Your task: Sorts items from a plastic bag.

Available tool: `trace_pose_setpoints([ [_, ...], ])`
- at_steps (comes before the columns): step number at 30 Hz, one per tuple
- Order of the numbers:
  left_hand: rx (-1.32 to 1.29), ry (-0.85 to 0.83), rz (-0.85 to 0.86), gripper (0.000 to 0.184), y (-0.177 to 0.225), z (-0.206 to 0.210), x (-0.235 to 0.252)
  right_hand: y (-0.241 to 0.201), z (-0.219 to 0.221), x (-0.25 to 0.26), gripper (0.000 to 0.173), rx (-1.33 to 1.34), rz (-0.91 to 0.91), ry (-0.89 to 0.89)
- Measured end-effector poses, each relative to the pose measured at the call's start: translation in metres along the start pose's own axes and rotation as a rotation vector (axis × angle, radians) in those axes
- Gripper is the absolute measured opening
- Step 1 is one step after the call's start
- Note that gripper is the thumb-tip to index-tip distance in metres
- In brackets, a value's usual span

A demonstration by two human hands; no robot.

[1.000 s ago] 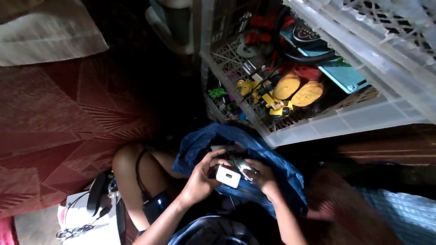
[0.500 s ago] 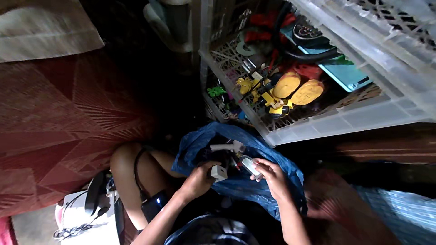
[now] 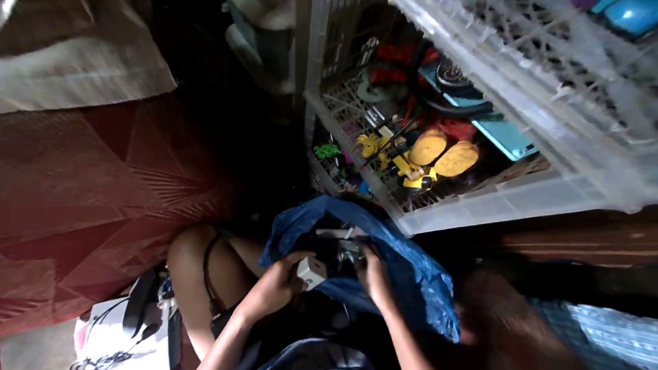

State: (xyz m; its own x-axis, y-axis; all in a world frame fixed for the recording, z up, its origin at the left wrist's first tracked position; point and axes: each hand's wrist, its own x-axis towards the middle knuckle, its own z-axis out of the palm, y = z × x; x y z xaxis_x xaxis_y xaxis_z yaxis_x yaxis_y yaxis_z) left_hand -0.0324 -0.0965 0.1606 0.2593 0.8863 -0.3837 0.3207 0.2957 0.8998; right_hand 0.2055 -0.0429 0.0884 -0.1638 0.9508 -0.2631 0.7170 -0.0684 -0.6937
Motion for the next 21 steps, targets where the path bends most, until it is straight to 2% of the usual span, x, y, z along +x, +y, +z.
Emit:
trace_pose_setpoints([
  [2,-0.042,-0.004,-0.002,0.053,0.000,-0.004,-0.002,-0.001,0.001,-0.002,0.027,-0.120,-0.041,0.021],
  [6,-0.016,-0.008,-0.019,0.053,-0.001,-0.006,0.001,-0.020,-0.021,0.003,0.032,-0.253,0.231,-0.363],
  [8,0.019,-0.028,-0.015,0.053,-0.003,-0.003,0.006,-0.024,-0.026,0.010,0.033,-0.175,0.189,-0.319],
  [11,0.034,-0.118,-0.019,0.052,-0.007,0.004,0.009,-0.035,-0.021,0.029,0.034,-0.125,-0.022,-0.233],
  [15,0.083,-0.187,-0.049,0.052,-0.005,0.011,0.008,-0.039,0.000,0.071,0.046,-0.468,-0.040,-0.506],
  [19,0.088,-0.183,-0.060,0.054,-0.009,0.008,0.002,-0.026,0.018,0.088,0.058,-0.642,-0.094,-0.549],
  [21,0.069,-0.158,-0.047,0.053,-0.013,0.006,0.000,-0.027,0.019,0.089,0.055,-0.666,-0.131,-0.572],
])
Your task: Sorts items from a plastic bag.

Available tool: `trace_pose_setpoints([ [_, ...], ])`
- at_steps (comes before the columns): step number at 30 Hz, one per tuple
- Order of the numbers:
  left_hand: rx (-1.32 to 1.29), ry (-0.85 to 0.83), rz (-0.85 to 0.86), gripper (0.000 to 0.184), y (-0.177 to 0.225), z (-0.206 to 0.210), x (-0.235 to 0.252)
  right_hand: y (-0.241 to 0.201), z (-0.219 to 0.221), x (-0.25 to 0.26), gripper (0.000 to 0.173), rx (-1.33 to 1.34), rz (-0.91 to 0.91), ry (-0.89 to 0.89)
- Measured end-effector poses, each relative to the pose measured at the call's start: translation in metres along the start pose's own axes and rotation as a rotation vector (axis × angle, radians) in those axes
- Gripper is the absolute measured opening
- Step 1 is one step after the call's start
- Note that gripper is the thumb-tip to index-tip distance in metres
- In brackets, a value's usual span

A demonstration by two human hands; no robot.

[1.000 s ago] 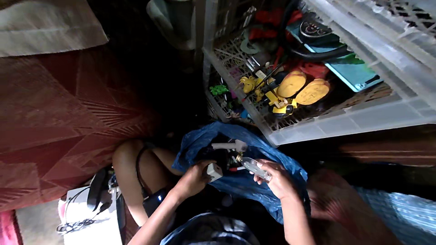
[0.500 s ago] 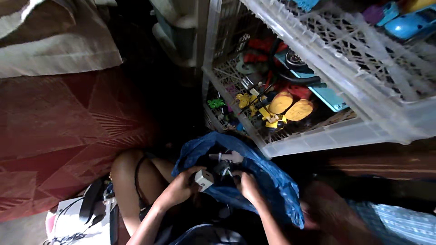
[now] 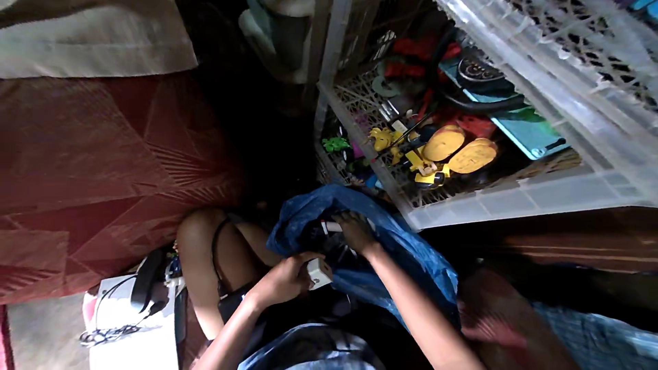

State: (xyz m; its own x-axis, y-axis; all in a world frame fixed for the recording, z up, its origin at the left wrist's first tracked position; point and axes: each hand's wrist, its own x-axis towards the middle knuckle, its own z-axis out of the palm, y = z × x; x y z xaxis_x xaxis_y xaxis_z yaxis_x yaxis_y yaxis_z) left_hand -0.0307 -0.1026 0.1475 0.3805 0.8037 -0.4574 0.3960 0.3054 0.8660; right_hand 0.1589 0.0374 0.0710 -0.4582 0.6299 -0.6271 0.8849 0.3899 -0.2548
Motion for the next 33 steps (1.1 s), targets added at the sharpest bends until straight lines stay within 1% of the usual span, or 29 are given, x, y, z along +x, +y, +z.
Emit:
trace_pose_setpoints([
  [2,-0.009,0.010,-0.007,0.053,-0.002,-0.001,-0.001,-0.001,-0.005,-0.005,0.047,0.034,-0.022,-0.025],
  [3,-0.010,0.012,-0.017,0.054,-0.002,-0.002,-0.001,0.001,-0.008,-0.009,0.046,0.100,-0.016,-0.021],
  [6,-0.010,0.020,-0.017,0.053,-0.004,-0.004,-0.001,0.010,-0.014,-0.034,0.045,0.377,0.025,0.102],
  [7,-0.012,0.018,-0.018,0.053,-0.005,-0.004,-0.001,0.015,-0.012,-0.046,0.043,0.473,0.040,0.194],
  [8,-0.016,0.021,-0.015,0.053,-0.006,-0.005,0.000,0.020,-0.006,-0.056,0.040,0.597,0.012,0.350],
  [10,-0.026,0.023,-0.014,0.053,-0.004,-0.005,0.002,0.030,0.012,-0.068,0.033,0.931,-0.128,0.658],
  [11,-0.034,0.019,-0.011,0.053,-0.003,-0.005,0.003,0.032,0.019,-0.072,0.032,1.125,-0.187,0.745],
  [12,-0.041,0.018,-0.003,0.053,-0.003,-0.004,0.004,0.031,0.023,-0.076,0.032,1.304,-0.206,0.783],
  [14,-0.037,0.008,0.006,0.053,-0.002,-0.003,0.007,0.027,0.025,-0.086,0.033,1.552,-0.161,0.797],
  [18,-0.012,0.005,0.007,0.053,0.001,-0.002,0.008,0.013,0.016,-0.101,0.030,1.751,0.029,0.856],
  [21,-0.007,0.005,-0.007,0.054,0.003,-0.003,0.005,0.010,0.012,-0.105,0.025,1.775,0.135,0.913],
  [23,-0.007,0.002,-0.011,0.053,0.003,-0.002,0.003,0.012,0.014,-0.108,0.025,1.715,0.168,0.962],
  [24,-0.010,-0.005,-0.015,0.053,0.002,-0.002,0.001,0.014,0.017,-0.109,0.028,1.640,0.141,1.007],
  [26,0.000,-0.031,-0.025,0.053,0.002,-0.003,-0.002,0.023,0.028,-0.111,0.033,1.380,-0.006,1.120],
  [28,0.030,-0.065,-0.022,0.052,0.000,-0.002,-0.003,0.031,0.036,-0.108,0.029,1.160,-0.152,1.259],
  [30,0.056,-0.106,-0.012,0.051,0.001,0.001,-0.002,0.035,0.039,-0.106,0.026,1.066,-0.215,1.317],
  [33,0.097,-0.105,0.054,0.045,0.002,0.009,0.001,0.034,0.040,-0.104,0.026,1.044,-0.213,1.320],
])
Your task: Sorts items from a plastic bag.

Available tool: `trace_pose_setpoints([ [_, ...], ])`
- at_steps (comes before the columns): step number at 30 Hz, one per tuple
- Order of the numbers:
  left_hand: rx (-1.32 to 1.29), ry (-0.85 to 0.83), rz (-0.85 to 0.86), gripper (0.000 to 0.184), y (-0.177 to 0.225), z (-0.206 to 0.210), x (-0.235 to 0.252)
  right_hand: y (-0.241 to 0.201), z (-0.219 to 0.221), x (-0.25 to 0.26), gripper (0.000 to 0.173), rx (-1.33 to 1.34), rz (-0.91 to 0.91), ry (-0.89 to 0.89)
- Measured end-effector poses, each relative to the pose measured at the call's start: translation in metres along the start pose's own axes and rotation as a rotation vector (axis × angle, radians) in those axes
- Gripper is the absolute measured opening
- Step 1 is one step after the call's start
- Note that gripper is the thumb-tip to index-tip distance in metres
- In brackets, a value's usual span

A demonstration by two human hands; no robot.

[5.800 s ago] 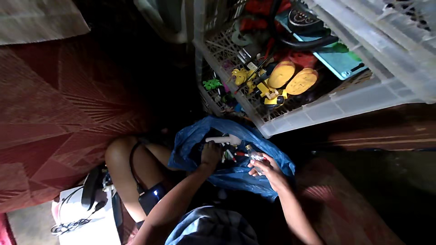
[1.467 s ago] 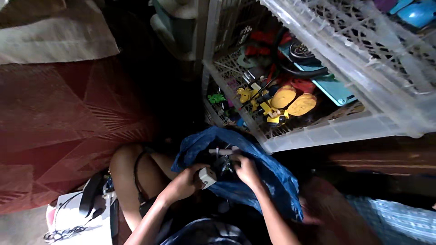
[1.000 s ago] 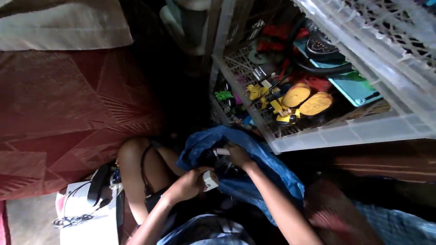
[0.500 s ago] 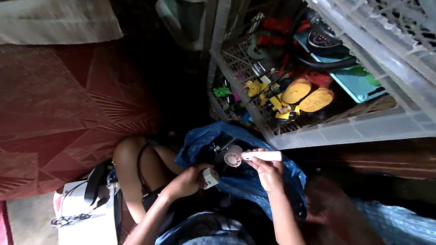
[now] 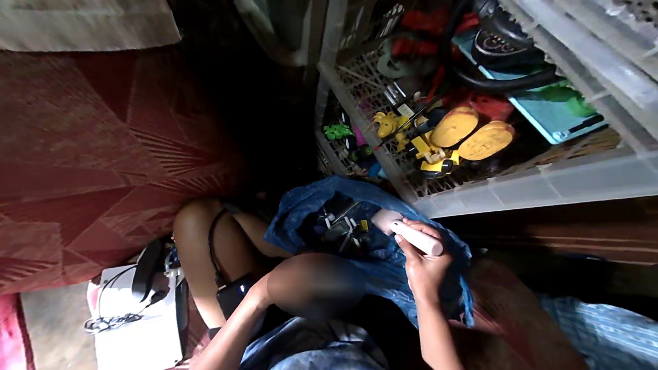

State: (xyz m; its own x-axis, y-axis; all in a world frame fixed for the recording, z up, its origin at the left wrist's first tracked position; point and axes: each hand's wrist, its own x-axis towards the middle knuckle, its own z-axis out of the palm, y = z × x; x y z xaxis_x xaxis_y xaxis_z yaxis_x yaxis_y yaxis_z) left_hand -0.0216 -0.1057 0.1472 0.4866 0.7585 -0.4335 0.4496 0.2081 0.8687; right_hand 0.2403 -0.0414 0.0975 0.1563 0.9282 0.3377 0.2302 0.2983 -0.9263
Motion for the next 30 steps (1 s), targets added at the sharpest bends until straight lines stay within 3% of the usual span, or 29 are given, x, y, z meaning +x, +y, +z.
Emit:
trace_pose_setpoints([
  [2,0.043,-0.021,0.051,0.040,0.000,0.008,0.005,0.001,0.001,-0.002,0.025,-0.021,-0.020,-0.015],
  [7,0.237,-0.321,-0.061,0.040,0.006,0.031,0.025,0.007,0.006,-0.003,0.026,-0.046,-0.051,-0.041],
  [13,0.341,-0.416,0.013,0.047,0.011,0.051,0.025,0.003,0.007,0.000,0.026,-0.063,-0.016,-0.053],
  [19,0.263,-0.490,0.009,0.049,0.020,0.044,0.017,-0.003,0.019,0.000,0.030,-0.060,0.098,-0.081],
  [24,0.233,-0.482,0.012,0.047,0.018,0.039,0.016,-0.002,0.051,0.002,0.037,-0.051,0.252,-0.146],
  [30,0.281,-0.277,-0.057,0.045,0.013,0.017,-0.003,0.005,0.059,0.009,0.023,-0.410,-0.110,-0.301],
])
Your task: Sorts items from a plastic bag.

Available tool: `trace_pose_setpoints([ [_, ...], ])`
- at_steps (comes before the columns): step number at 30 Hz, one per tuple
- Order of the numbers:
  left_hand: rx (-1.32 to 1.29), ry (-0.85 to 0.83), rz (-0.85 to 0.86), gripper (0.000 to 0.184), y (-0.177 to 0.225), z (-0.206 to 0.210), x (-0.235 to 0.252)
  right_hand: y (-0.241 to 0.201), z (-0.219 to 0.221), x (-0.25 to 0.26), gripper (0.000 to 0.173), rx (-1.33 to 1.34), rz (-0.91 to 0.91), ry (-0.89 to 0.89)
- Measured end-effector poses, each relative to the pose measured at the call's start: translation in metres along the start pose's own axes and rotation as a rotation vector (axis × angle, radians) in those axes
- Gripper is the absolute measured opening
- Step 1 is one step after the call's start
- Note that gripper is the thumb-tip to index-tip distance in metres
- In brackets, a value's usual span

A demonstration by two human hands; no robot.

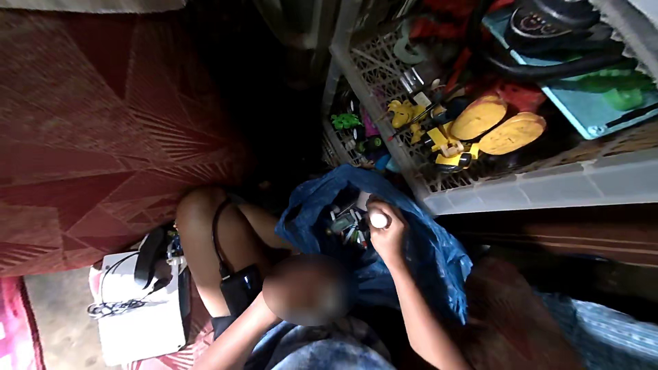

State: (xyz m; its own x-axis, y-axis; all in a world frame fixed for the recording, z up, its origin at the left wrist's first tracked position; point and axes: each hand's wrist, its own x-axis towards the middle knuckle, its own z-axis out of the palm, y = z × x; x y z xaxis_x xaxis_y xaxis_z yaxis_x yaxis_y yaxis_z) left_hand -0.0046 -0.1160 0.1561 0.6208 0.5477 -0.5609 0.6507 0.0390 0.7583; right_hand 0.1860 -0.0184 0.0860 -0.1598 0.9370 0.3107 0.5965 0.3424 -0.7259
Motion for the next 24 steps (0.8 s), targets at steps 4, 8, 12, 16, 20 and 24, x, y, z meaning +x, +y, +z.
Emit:
trace_pose_setpoints([
  [4,0.048,0.081,-0.128,0.045,-0.001,-0.019,-0.012,0.012,-0.015,0.020,0.024,-0.113,-0.132,-0.491],
  [8,-0.090,0.342,-0.238,0.043,-0.006,-0.042,-0.026,-0.003,-0.016,0.024,0.023,-0.374,-0.061,-1.030],
  [12,-0.410,0.559,-0.272,0.044,-0.025,-0.054,-0.025,-0.024,-0.006,0.018,0.030,-0.600,0.111,-1.350],
  [16,-0.683,0.464,-0.221,0.039,-0.035,-0.057,-0.012,-0.028,-0.012,0.032,0.034,-0.484,0.247,-1.382],
  [20,-0.766,0.587,-0.196,0.039,-0.032,-0.051,-0.014,-0.028,0.016,0.054,0.036,-0.461,0.454,-1.039],
  [24,-0.805,0.671,-0.132,0.038,-0.035,-0.049,-0.026,-0.018,0.057,0.048,0.039,-0.542,0.537,-1.052],
])
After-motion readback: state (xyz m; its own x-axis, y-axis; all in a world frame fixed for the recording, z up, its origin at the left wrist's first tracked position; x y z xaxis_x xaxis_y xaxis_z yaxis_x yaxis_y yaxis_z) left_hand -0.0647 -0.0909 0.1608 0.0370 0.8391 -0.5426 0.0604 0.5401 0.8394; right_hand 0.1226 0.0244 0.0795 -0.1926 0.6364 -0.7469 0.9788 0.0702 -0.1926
